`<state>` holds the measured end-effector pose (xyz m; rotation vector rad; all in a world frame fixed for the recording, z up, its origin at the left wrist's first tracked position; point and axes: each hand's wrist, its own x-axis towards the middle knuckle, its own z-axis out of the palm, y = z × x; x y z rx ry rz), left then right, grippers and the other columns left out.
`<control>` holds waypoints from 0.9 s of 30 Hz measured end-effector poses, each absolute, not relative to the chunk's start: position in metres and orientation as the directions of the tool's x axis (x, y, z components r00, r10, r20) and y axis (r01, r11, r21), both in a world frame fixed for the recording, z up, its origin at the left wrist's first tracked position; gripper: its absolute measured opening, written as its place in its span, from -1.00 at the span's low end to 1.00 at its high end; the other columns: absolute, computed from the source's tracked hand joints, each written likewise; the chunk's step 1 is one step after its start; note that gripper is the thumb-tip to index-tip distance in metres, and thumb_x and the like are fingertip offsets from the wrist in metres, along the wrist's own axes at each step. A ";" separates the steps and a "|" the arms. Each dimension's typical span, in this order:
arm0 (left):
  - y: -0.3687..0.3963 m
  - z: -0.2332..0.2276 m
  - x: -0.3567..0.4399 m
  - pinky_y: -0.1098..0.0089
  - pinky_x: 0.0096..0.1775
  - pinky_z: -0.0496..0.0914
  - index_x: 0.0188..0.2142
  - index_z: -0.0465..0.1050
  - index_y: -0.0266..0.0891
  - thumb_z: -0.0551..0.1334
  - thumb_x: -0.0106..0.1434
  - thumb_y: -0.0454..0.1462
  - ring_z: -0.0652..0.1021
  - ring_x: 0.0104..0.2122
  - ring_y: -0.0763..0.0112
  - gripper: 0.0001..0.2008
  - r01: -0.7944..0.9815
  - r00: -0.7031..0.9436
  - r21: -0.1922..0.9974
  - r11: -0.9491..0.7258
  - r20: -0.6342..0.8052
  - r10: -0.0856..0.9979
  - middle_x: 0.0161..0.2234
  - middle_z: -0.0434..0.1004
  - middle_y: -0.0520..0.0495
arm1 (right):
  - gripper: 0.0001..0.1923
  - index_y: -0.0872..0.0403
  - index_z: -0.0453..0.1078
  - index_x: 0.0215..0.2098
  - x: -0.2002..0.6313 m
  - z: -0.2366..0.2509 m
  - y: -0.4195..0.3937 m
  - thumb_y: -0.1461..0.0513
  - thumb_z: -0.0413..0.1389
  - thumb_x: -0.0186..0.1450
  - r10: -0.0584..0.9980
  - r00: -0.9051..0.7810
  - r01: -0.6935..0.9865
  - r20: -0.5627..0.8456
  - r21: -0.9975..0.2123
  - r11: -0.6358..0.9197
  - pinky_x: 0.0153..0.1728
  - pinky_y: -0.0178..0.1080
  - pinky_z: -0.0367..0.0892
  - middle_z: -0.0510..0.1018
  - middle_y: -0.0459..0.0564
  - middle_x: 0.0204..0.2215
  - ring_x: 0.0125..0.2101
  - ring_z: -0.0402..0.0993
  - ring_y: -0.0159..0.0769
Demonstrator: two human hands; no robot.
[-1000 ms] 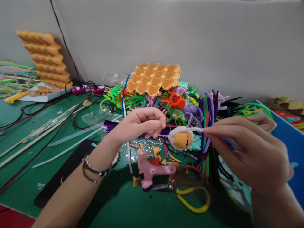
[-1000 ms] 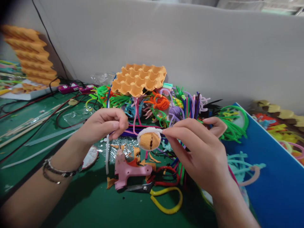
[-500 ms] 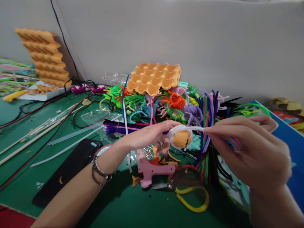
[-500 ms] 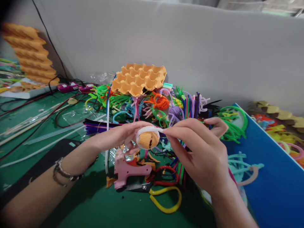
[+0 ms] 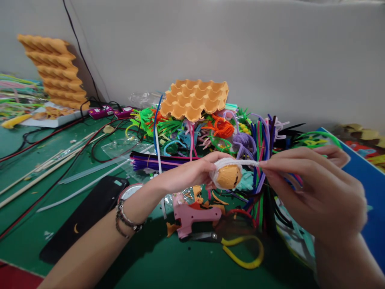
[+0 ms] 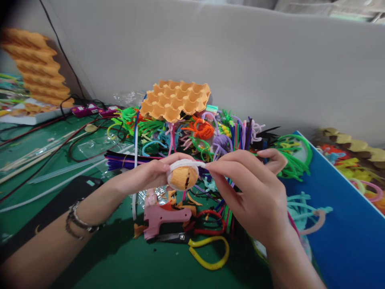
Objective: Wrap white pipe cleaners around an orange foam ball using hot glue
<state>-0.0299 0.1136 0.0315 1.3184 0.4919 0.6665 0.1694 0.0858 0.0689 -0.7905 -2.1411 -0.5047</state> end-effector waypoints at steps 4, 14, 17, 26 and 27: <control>0.115 0.031 -0.033 0.41 -0.44 0.17 -0.08 0.12 -0.17 0.03 0.07 -0.19 0.28 -0.45 0.47 -0.62 -0.060 0.737 0.998 0.030 0.024 0.676 -0.32 0.24 -0.01 | -0.84 0.00 0.33 -0.40 0.169 0.069 0.086 0.39 0.13 0.19 0.367 -0.499 0.681 0.785 0.094 0.726 -0.32 -0.17 0.03 0.51 -0.17 -0.51 -0.53 0.41 -0.44; 0.110 0.038 -0.039 0.35 -0.31 0.21 -0.05 0.06 -0.14 -0.03 0.13 -0.22 0.30 -0.34 0.40 -0.64 0.115 0.714 0.984 -0.138 0.014 0.700 -0.25 0.23 -0.03 | -0.85 0.00 0.33 -0.39 0.170 0.068 0.085 0.39 0.10 0.20 0.389 -0.510 0.688 0.767 0.093 0.719 -0.31 -0.14 0.03 0.51 -0.16 -0.50 -0.53 0.41 -0.38; 0.106 0.044 -0.040 0.38 -0.28 0.22 -0.07 0.07 -0.16 -0.05 0.15 -0.29 0.27 -0.32 0.41 -0.68 0.155 0.677 0.966 -0.209 0.050 0.734 -0.26 0.19 -0.01 | -0.86 0.00 0.33 -0.39 0.170 0.068 0.085 0.38 0.11 0.20 0.396 -0.503 0.695 0.768 0.087 0.714 -0.31 -0.14 0.04 0.51 -0.16 -0.49 -0.52 0.41 -0.38; 0.103 0.044 -0.042 0.38 -0.23 0.25 -0.05 0.06 -0.20 -0.03 0.19 -0.32 0.31 -0.24 0.39 -0.69 0.178 0.632 0.908 -0.380 0.191 0.751 -0.21 0.21 -0.04 | -0.85 -0.02 0.31 -0.36 0.168 0.068 0.085 0.38 0.08 0.21 0.433 -0.511 0.692 0.743 0.057 0.719 -0.32 -0.12 0.06 0.51 -0.15 -0.47 -0.49 0.43 -0.34; 0.103 0.044 -0.042 0.39 -0.25 0.26 -0.05 0.06 -0.20 -0.03 0.19 -0.32 0.31 -0.24 0.39 -0.69 0.181 0.631 0.904 -0.387 0.195 0.751 -0.21 0.21 -0.04 | -0.84 -0.02 0.30 -0.35 0.168 0.068 0.085 0.38 0.07 0.21 0.448 -0.510 0.697 0.734 0.047 0.716 -0.31 -0.12 0.06 0.51 -0.15 -0.46 -0.49 0.44 -0.33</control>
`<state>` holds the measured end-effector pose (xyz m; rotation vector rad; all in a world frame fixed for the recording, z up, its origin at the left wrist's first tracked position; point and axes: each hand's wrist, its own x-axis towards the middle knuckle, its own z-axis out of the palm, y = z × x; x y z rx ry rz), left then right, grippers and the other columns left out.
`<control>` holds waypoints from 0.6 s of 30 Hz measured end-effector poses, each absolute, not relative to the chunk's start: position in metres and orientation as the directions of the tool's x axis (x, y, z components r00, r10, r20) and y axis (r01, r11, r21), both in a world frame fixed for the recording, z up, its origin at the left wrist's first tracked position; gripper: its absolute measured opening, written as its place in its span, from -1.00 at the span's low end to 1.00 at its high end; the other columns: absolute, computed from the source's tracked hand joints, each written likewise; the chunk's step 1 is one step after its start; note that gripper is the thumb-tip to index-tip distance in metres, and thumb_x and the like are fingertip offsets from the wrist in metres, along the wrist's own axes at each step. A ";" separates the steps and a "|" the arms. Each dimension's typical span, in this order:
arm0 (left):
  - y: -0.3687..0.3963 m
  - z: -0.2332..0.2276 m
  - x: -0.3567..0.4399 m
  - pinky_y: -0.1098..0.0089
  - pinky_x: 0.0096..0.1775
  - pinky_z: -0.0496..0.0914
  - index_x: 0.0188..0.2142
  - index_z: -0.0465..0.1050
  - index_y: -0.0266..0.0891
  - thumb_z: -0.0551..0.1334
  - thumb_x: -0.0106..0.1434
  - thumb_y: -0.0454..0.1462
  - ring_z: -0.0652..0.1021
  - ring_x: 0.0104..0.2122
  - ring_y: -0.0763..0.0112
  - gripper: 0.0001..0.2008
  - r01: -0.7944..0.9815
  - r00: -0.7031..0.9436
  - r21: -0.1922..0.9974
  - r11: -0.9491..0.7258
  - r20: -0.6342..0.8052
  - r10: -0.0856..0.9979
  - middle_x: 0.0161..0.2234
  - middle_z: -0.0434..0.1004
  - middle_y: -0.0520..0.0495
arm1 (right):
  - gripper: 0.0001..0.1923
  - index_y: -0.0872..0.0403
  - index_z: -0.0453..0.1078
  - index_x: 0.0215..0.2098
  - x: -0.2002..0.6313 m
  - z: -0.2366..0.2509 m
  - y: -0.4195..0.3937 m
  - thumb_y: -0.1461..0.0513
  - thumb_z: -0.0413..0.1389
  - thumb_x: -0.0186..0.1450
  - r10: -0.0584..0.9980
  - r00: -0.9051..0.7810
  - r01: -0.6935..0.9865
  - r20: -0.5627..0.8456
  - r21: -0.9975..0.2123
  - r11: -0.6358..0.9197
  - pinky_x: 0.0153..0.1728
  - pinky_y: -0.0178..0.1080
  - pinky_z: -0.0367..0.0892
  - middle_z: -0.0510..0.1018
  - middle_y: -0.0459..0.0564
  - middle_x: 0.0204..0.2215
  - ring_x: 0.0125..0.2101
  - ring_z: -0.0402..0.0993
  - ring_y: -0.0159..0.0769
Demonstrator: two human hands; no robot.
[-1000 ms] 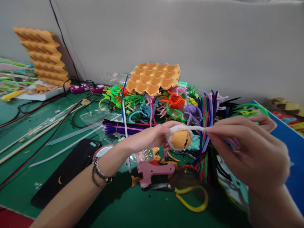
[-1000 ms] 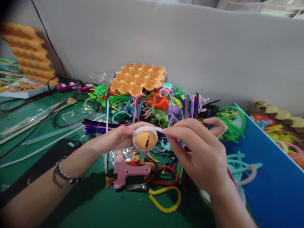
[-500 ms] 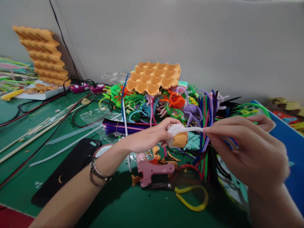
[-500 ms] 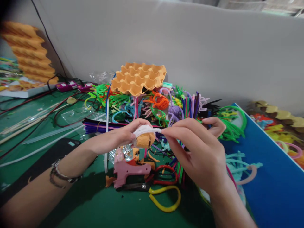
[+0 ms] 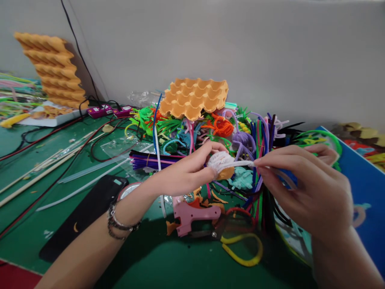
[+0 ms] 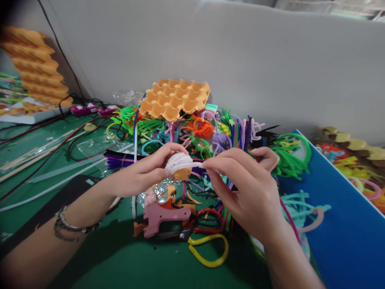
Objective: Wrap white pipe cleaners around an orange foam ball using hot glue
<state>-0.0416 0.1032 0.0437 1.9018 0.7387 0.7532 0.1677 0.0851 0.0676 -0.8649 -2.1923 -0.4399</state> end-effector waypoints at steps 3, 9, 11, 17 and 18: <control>0.103 0.043 -0.042 0.41 -0.32 0.26 -0.05 0.06 -0.19 -0.01 0.17 -0.32 0.32 -0.25 0.37 -0.68 0.202 0.631 0.891 -0.407 0.199 0.750 -0.23 0.22 -0.05 | -0.83 -0.02 0.28 -0.33 0.166 0.067 0.086 0.39 0.06 0.20 0.461 -0.507 0.684 0.729 0.014 0.729 -0.31 -0.12 0.12 0.49 -0.15 -0.47 -0.48 0.43 -0.33; 0.103 0.042 -0.041 0.42 -0.37 0.24 -0.07 0.07 -0.21 0.00 0.11 -0.37 0.32 -0.33 0.41 -0.65 0.215 0.621 0.864 -0.455 0.238 0.746 -0.29 0.21 -0.02 | -0.81 0.02 0.30 -0.31 0.163 0.064 0.086 0.42 0.03 0.18 0.502 -0.485 0.601 0.716 -0.145 0.786 -0.47 -0.30 0.27 0.42 -0.08 -0.43 -0.46 0.38 -0.40; 0.103 0.043 -0.041 0.41 -0.37 0.24 -0.09 0.08 -0.22 0.00 0.08 -0.39 0.31 -0.36 0.43 -0.65 0.205 0.613 0.856 -0.475 0.266 0.744 -0.31 0.21 -0.01 | -0.83 0.05 0.31 -0.32 0.162 0.065 0.085 0.43 0.03 0.18 0.508 -0.487 0.579 0.710 -0.173 0.797 -0.49 -0.33 0.27 0.41 -0.07 -0.42 -0.46 0.37 -0.42; 0.104 0.042 -0.040 0.40 -0.33 0.25 -0.12 0.11 -0.22 0.04 0.05 -0.40 0.31 -0.35 0.41 -0.65 0.193 0.607 0.835 -0.515 0.312 0.731 -0.32 0.22 0.00 | -0.91 0.06 0.33 -0.38 0.159 0.067 0.084 0.37 0.09 0.19 0.493 -0.495 0.558 0.715 -0.173 0.811 -0.61 -0.37 0.21 0.41 -0.08 -0.46 -0.48 0.36 -0.44; 0.104 0.042 -0.040 0.40 -0.32 0.26 -0.12 0.12 -0.22 0.05 0.05 -0.40 0.31 -0.34 0.41 -0.65 0.187 0.607 0.834 -0.519 0.317 0.729 -0.31 0.23 0.00 | -0.91 0.05 0.33 -0.39 0.159 0.067 0.084 0.37 0.10 0.18 0.498 -0.493 0.560 0.714 -0.178 0.809 -0.62 -0.37 0.21 0.41 -0.09 -0.46 -0.49 0.36 -0.44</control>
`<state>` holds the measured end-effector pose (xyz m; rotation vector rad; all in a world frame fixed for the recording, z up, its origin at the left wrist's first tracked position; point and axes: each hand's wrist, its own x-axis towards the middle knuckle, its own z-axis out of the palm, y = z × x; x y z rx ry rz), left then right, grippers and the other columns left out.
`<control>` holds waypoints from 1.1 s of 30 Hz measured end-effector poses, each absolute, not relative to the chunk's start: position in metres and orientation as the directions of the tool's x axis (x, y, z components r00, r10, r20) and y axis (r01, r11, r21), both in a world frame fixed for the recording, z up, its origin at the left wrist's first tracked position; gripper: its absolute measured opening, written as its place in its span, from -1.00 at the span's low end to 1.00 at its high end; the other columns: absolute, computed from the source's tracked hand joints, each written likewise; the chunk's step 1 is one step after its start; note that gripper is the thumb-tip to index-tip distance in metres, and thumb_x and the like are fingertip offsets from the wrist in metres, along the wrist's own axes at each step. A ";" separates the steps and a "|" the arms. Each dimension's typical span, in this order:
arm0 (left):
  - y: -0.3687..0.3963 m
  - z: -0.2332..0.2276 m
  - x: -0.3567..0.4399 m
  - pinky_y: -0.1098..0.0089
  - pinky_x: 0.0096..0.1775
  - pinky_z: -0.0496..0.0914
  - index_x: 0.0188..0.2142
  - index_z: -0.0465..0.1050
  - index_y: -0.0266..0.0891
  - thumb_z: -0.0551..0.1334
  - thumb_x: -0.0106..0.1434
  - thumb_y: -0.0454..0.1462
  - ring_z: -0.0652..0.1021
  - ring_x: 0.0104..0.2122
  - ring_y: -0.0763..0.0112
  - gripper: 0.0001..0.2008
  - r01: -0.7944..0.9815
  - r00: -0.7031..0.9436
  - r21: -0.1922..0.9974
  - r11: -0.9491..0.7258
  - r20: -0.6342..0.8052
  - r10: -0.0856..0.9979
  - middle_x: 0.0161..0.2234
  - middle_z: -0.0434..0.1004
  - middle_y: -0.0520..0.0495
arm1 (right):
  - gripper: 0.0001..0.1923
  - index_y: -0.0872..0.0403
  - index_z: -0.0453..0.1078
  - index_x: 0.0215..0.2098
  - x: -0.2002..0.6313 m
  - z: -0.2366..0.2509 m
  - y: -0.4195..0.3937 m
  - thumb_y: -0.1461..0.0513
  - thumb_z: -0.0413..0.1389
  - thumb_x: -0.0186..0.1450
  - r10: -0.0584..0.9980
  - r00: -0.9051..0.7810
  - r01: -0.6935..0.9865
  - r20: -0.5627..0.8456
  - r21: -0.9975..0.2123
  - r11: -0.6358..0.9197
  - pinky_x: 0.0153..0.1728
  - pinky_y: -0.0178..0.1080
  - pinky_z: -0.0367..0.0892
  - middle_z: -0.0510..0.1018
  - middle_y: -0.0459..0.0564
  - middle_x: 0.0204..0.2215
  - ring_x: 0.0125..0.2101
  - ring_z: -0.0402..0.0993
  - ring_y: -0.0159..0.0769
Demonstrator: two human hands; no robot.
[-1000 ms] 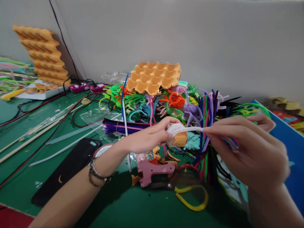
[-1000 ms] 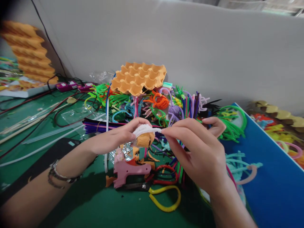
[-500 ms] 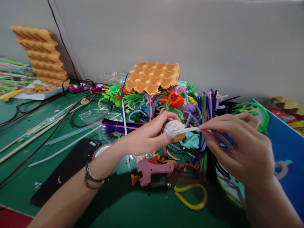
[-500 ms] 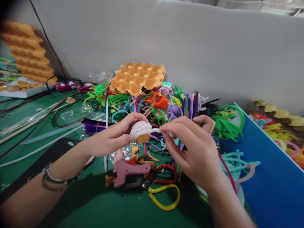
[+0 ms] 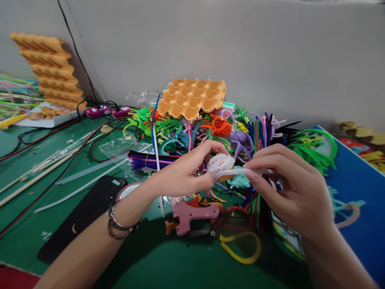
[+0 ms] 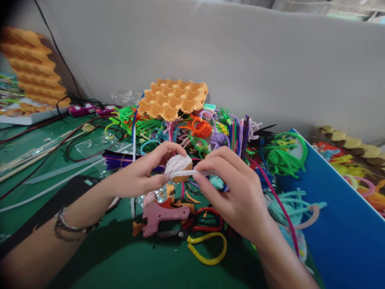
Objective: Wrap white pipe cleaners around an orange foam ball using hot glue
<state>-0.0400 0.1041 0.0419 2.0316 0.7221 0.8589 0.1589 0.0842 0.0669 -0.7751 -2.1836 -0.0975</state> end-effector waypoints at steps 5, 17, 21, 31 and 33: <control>0.104 0.044 -0.043 0.39 -0.26 0.29 -0.08 0.13 -0.21 0.08 0.09 -0.38 0.34 -0.27 0.40 -0.64 0.092 0.639 0.883 -0.460 0.302 0.707 -0.26 0.28 -0.03 | -0.89 0.05 0.33 -0.42 0.159 0.066 0.084 0.38 0.11 0.17 0.524 -0.468 0.530 0.711 -0.249 0.811 -0.58 -0.37 0.25 0.40 -0.10 -0.48 -0.48 0.36 -0.44; 0.123 0.035 -0.048 0.42 -0.26 0.35 -0.22 0.36 -0.23 0.09 0.15 -0.30 0.44 -0.25 0.43 -0.80 -0.102 0.593 0.988 -0.112 0.151 0.791 -0.21 0.40 -0.07 | -0.86 0.03 0.31 -0.41 0.164 0.067 0.084 0.40 0.10 0.16 0.512 -0.406 0.552 0.757 -0.243 0.797 -0.58 -0.33 0.23 0.41 -0.11 -0.49 -0.48 0.35 -0.42; 0.126 0.035 -0.049 0.48 -0.33 0.30 -0.48 0.35 -0.28 0.15 0.11 -0.34 0.39 -0.45 0.58 -0.94 -0.014 0.388 0.960 -0.279 0.262 0.883 -0.47 0.37 0.06 | -0.86 0.04 0.32 -0.42 0.164 0.067 0.085 0.40 0.10 0.16 0.501 -0.405 0.570 0.765 -0.217 0.793 -0.57 -0.33 0.23 0.42 -0.11 -0.49 -0.48 0.35 -0.43; 0.121 0.039 -0.050 0.50 -0.51 0.24 -0.52 0.37 -0.27 0.21 0.01 -0.32 0.33 -0.60 0.60 -0.95 -0.019 0.359 0.955 -0.297 0.284 0.889 -0.60 0.37 0.09 | -0.86 0.02 0.32 -0.43 0.165 0.069 0.085 0.39 0.12 0.16 0.492 -0.401 0.607 0.772 -0.178 0.775 -0.55 -0.30 0.24 0.43 -0.11 -0.50 -0.49 0.36 -0.40; 0.121 0.039 -0.050 0.50 -0.52 0.24 -0.55 0.36 -0.26 0.14 0.02 -0.36 0.32 -0.62 0.61 -0.94 -0.030 0.370 0.956 -0.292 0.282 0.885 -0.63 0.35 0.10 | -0.85 0.03 0.32 -0.43 0.165 0.069 0.084 0.40 0.12 0.15 0.491 -0.402 0.606 0.773 -0.177 0.775 -0.55 -0.31 0.24 0.43 -0.11 -0.50 -0.48 0.36 -0.41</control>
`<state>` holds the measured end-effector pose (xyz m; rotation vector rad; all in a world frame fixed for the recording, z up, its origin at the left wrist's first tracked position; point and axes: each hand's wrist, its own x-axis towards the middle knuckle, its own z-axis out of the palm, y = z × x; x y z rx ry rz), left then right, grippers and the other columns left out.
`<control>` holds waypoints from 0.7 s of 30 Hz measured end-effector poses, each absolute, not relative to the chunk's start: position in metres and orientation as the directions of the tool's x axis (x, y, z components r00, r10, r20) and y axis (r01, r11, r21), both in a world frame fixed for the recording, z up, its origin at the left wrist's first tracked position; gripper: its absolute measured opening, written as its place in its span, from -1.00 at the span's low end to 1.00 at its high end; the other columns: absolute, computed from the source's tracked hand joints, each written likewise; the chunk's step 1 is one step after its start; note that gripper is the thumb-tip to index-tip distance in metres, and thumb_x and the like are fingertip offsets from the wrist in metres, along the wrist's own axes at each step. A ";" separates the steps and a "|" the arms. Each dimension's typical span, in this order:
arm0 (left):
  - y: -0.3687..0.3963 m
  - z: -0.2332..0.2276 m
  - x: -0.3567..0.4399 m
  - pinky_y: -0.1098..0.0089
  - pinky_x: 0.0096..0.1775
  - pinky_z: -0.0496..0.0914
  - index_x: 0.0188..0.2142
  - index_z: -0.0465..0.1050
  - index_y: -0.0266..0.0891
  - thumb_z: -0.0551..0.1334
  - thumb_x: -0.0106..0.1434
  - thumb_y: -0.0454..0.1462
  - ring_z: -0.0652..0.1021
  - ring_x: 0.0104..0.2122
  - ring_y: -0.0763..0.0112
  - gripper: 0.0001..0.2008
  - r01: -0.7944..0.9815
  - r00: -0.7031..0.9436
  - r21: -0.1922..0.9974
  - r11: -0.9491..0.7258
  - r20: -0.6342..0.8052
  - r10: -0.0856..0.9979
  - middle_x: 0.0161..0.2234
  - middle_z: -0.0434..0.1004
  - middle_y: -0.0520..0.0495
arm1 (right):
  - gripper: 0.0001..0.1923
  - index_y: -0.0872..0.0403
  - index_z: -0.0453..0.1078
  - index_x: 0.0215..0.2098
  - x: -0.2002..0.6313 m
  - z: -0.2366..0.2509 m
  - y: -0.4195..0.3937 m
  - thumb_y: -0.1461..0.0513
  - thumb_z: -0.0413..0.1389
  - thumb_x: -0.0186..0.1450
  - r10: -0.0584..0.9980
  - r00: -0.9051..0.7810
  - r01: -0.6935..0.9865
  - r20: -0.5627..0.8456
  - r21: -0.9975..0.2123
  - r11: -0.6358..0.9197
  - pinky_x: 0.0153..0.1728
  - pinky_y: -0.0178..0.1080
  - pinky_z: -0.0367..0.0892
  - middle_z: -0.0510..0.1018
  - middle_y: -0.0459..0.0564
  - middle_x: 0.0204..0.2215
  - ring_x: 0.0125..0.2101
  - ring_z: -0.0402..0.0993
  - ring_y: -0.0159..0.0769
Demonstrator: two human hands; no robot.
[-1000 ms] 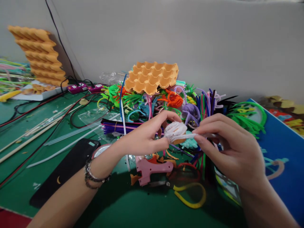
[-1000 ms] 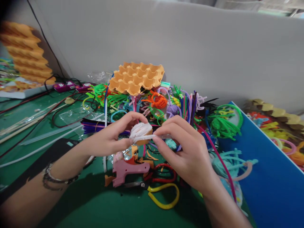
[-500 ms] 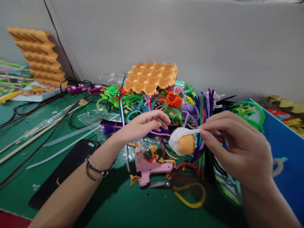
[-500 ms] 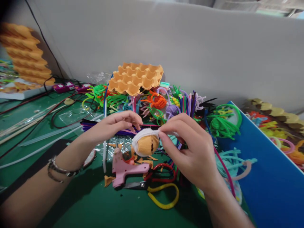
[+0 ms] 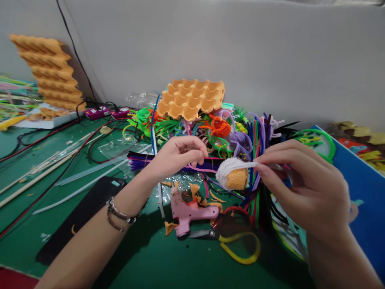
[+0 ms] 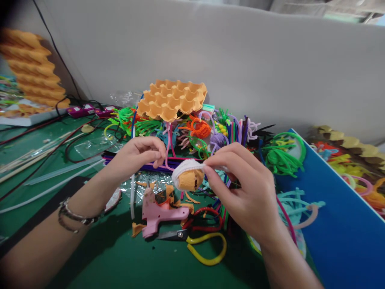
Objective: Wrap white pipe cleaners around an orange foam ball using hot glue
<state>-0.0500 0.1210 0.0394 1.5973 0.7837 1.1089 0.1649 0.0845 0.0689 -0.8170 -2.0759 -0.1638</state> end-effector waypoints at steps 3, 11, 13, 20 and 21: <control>0.121 0.039 -0.050 0.50 -0.53 0.23 -0.58 0.35 -0.27 0.09 0.01 -0.40 0.31 -0.63 0.61 -0.88 -0.053 0.387 0.950 -0.308 0.304 0.871 -0.64 0.35 0.09 | -0.85 0.03 0.32 -0.42 0.165 0.069 0.084 0.40 0.12 0.15 0.484 -0.404 0.596 0.776 -0.178 0.783 -0.54 -0.31 0.24 0.42 -0.11 -0.50 -0.48 0.36 -0.41; 0.116 0.038 -0.049 0.54 -0.50 0.25 -0.48 0.29 -0.26 0.23 0.04 -0.40 0.36 -0.52 0.61 -0.90 -0.166 0.430 0.889 -0.426 0.454 0.780 -0.48 0.39 0.06 | -0.85 0.04 0.32 -0.41 0.165 0.069 0.084 0.41 0.12 0.15 0.478 -0.405 0.595 0.779 -0.172 0.785 -0.52 -0.31 0.25 0.42 -0.12 -0.49 -0.47 0.36 -0.42; 0.115 0.038 -0.049 0.56 -0.51 0.25 -0.45 0.27 -0.25 0.23 0.06 -0.39 0.35 -0.55 0.63 -0.88 -0.180 0.433 0.898 -0.401 0.439 0.787 -0.50 0.37 0.08 | -0.85 0.05 0.32 -0.42 0.165 0.069 0.084 0.41 0.12 0.15 0.477 -0.406 0.596 0.780 -0.170 0.785 -0.51 -0.33 0.26 0.42 -0.11 -0.49 -0.47 0.36 -0.44; 0.117 0.039 -0.050 0.59 -0.59 0.22 -0.51 0.34 -0.29 0.17 0.04 -0.44 0.31 -0.62 0.67 -0.93 -0.217 0.447 0.873 -0.438 0.487 0.750 -0.55 0.36 0.08 | -0.88 0.08 0.32 -0.43 0.164 0.069 0.085 0.40 0.12 0.16 0.481 -0.412 0.583 0.774 -0.181 0.792 -0.48 -0.35 0.26 0.41 -0.11 -0.49 -0.45 0.34 -0.46; 0.118 0.038 -0.050 0.60 -0.58 0.22 -0.51 0.32 -0.29 0.19 0.03 -0.44 0.32 -0.62 0.67 -0.92 -0.223 0.446 0.868 -0.443 0.496 0.746 -0.56 0.36 0.09 | -0.88 0.08 0.32 -0.43 0.164 0.069 0.085 0.40 0.12 0.16 0.481 -0.413 0.581 0.773 -0.182 0.793 -0.47 -0.35 0.26 0.41 -0.11 -0.49 -0.45 0.34 -0.47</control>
